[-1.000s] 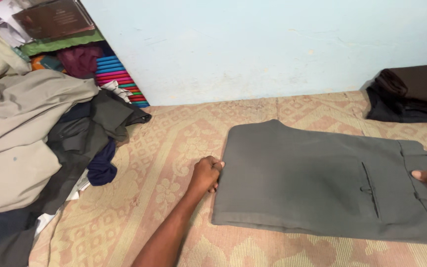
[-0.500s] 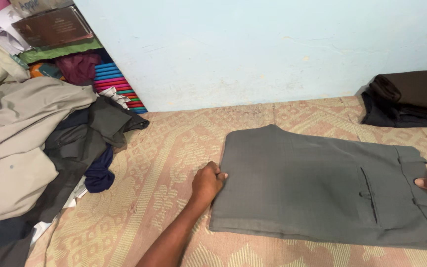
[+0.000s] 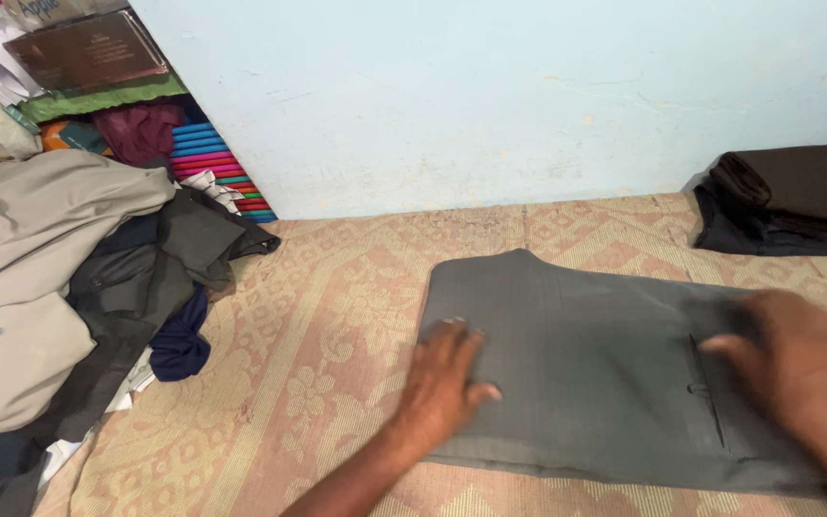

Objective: The person smooths out a pair of grey pants on a patterned surface, aligns the legs, and folds the pants several times into a compact bundle.

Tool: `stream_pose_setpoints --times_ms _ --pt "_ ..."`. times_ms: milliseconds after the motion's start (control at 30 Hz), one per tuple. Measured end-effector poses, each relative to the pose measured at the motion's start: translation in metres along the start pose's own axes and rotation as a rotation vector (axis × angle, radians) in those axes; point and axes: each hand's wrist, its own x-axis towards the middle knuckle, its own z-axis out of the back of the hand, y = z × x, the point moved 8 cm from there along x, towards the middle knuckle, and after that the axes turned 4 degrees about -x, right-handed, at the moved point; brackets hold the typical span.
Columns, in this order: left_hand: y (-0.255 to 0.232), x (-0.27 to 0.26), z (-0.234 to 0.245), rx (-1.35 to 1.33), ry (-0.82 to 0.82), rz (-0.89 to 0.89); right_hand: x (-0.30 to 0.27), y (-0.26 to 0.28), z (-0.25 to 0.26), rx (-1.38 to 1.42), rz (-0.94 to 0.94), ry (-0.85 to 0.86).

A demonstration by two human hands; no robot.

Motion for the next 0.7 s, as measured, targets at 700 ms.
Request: stream_pose_setpoints --times_ms 700 --pt "0.051 0.022 -0.059 0.061 0.433 0.145 -0.075 0.13 -0.063 -0.256 0.428 0.919"
